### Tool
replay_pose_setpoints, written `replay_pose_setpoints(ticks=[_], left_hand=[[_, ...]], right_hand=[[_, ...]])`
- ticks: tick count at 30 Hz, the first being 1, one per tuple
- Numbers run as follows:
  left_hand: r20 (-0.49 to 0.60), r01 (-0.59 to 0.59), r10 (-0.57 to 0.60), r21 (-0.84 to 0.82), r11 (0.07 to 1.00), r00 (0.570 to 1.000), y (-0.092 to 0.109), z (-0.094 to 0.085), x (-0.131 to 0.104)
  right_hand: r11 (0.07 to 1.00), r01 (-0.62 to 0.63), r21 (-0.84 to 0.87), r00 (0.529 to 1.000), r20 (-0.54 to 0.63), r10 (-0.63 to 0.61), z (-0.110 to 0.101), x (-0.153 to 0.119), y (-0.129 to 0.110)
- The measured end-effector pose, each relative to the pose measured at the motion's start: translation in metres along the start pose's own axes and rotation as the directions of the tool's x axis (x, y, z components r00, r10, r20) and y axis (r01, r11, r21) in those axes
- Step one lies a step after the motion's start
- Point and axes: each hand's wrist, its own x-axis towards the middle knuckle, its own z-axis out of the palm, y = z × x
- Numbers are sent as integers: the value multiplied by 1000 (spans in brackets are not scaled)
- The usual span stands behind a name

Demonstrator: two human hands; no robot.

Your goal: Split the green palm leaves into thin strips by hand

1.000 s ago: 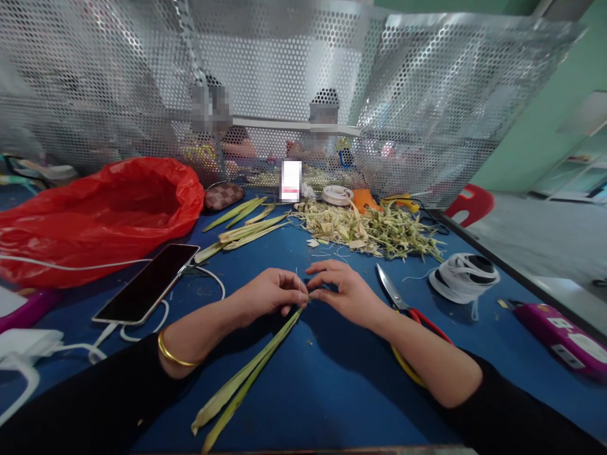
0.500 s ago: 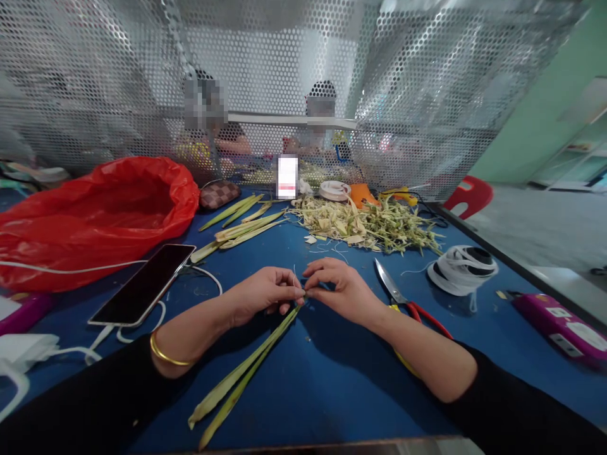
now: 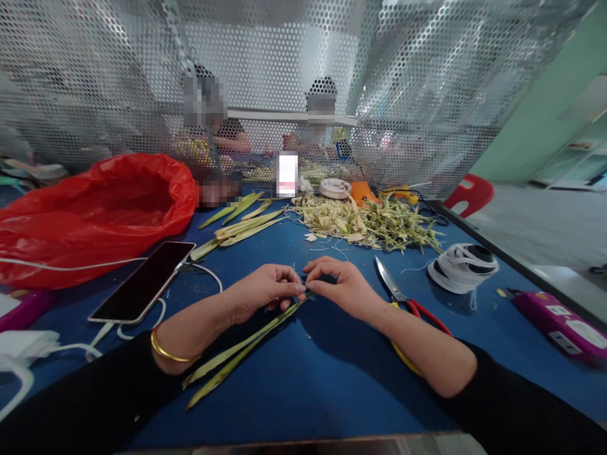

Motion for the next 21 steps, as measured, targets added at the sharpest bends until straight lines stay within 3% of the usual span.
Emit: replay_pose_setpoints(ticks=[3,7,11,14,17,19,21], left_hand=[[-39,24,-24,-3,1000,999,1,1,0],[-127,35,-37,-20,999,991,2,2,1],[-174,25,-32,-47,999,984,0,2,2],[-193,18,-31,-68,998,981,-1,2,2],[-206,-1,-10,-53,999,979,-1,2,2],[-209,-31,26,-22,999,978,-1,3,2],[-214,-72,70,-3,997,974,-1,3,2]], right_hand=[[978,125,-168,989,-63,-137,-1,-1,-2],[873,291,-391,944,-28,-328,-4,-2,-8],[777,324,-540,929,24,-370,-6,-5,-13],[757,357,-548,925,96,-367,-5,-6,-14],[882,279,-381,960,96,-262,-2,-7,-12],[981,51,-186,999,3,-52,1,-6,-10],[977,-210,41,973,-93,213,3,-5,-9]])
